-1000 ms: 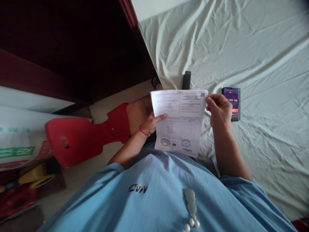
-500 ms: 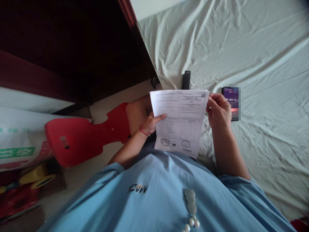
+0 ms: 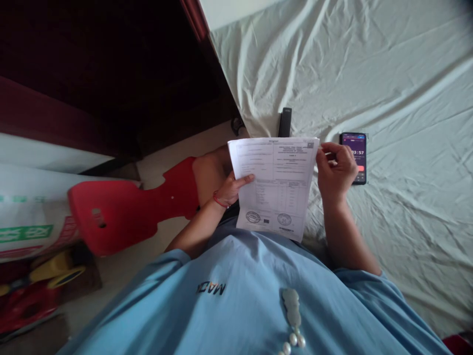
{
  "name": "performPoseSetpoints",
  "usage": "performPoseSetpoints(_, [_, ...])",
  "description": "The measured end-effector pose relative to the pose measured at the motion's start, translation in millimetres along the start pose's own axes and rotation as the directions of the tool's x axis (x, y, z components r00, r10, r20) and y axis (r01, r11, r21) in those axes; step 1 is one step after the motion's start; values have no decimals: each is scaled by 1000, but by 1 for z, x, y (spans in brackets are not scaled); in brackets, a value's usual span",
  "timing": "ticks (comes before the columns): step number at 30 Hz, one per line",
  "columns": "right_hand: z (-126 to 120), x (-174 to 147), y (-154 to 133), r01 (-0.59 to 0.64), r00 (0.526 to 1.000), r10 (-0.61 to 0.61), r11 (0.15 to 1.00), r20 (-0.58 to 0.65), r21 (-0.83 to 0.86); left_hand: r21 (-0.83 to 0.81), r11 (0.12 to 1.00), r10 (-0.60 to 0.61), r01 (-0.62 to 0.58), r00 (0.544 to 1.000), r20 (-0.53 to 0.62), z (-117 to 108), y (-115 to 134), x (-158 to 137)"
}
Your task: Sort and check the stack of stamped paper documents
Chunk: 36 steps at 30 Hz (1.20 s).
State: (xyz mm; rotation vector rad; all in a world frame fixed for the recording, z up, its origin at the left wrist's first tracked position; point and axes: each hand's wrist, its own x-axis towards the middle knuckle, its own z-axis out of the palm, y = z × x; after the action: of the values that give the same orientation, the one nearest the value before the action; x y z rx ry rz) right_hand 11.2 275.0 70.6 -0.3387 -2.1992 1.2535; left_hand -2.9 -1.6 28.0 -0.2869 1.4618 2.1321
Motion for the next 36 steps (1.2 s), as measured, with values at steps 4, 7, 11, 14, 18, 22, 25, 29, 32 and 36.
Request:
performPoseSetpoints(4, [0, -4, -6, 47, 999, -47, 997, 7, -53, -7, 1000, 10, -10, 1000, -9, 0, -1, 0])
performPoseSetpoints(7, [1, -5, -6, 53, 999, -53, 998, -6, -26, -11, 1000, 18, -19, 1000, -4, 0, -1, 0])
performPoseSetpoints(11, [0, -2, -4, 32, 999, -32, 999, -5, -31, -1, 1000, 26, -26, 1000, 5, -1, -1, 0])
performPoseSetpoints(14, [-2, 2, -4, 47, 999, -47, 999, 1, -26, 11, 1000, 23, -23, 1000, 17, -2, -1, -1])
performPoseSetpoints(18, [-3, 5, -6, 88, 996, -88, 996, -1, 13, 31, 999, 25, -26, 999, 21, -1, -1, -1])
performPoseSetpoints(22, [0, 3, -2, 100, 995, -102, 987, 5, 123, 49, 998, 41, -42, 999, 26, 0, -1, -1])
performPoseSetpoints(25, [5, 2, 3, 52, 999, -52, 973, -6, 224, 53, 998, 41, -42, 999, 22, 1, -1, -1])
performPoseSetpoints(29, [4, 0, 5, 35, 997, -18, 974, -78, 222, 49, 998, 35, -36, 999, 25, 0, -3, 0])
performPoseSetpoints(32, [0, -4, 3, 59, 997, -48, 981, -64, 186, 33, 999, 36, -37, 999, 27, 1, -4, 1])
performPoseSetpoints(36, [-3, -13, 3, 7, 989, -20, 996, 149, 88, 17, 999, 51, -52, 999, 1, 4, -6, 2])
